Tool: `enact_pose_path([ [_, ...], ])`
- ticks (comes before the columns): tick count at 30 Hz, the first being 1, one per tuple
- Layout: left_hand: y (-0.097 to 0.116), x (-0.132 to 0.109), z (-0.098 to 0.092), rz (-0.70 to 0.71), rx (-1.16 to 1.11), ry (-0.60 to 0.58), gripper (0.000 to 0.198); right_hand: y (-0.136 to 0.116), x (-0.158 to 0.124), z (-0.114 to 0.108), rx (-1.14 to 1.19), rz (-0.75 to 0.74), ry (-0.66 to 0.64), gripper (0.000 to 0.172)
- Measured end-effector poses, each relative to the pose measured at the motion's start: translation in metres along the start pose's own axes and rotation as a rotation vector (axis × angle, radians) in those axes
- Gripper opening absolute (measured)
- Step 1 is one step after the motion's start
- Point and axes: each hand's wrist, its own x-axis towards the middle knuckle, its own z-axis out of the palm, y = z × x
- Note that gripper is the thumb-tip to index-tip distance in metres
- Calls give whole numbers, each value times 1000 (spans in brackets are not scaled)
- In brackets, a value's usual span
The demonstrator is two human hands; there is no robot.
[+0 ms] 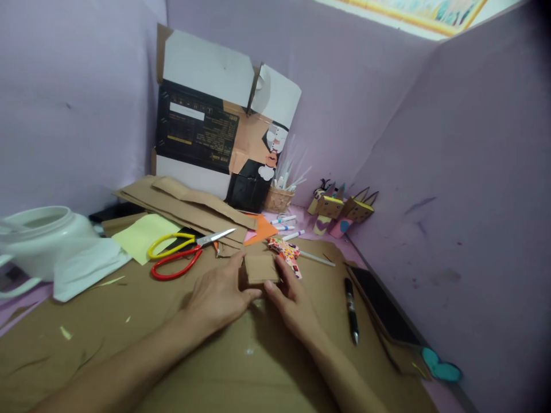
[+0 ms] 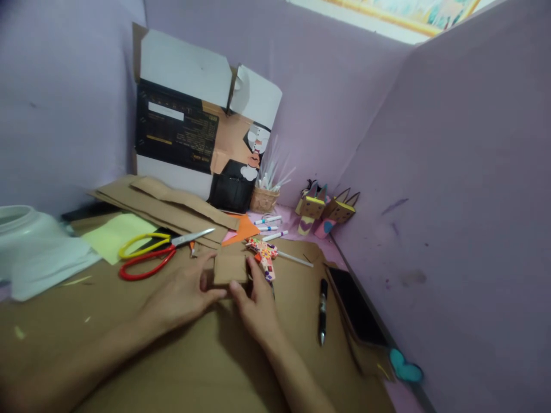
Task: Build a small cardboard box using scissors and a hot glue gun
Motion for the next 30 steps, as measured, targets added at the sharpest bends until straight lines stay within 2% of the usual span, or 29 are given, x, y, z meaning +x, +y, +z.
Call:
enact_pose_path([
  [2,-2,5,-5,-1,54,54,80,-1,3,0,101,39,-4,67],
  [4,-6,11,-8,51,6,50,90,-5,5,0,156,51,-39,66],
  [7,-11,20,-7,133,-207,-141,93,-11,6,0,159,21,-114,58],
  [9,-13,22,-5,148,-260,-220,90,-13,5,0,144,5,-130,56],
  [14,-13,19,-1,212,-169,-172,80,-5,5,0,139,-8,-134,58],
  [17,-12,18,-2,169,-165,-164,86,-3,4,1,135,11,-108,60],
  [20,-15,20,-6,138,-145,-206,86,-9,4,-2,111,52,-91,57],
  [22,-16,22,-8,156,-107,-217,84,-16,4,-8,31,14,-2,47],
  [25,-18,22,-7,182,-50,-189,83,-24,6,-17,-220,-166,179,19],
  [27,-18,22,-5,215,-21,-159,81,-26,7,-22,-351,-260,202,15],
  [30,-17,19,-2,277,38,-109,76,-26,5,-24,-471,-307,165,13],
])
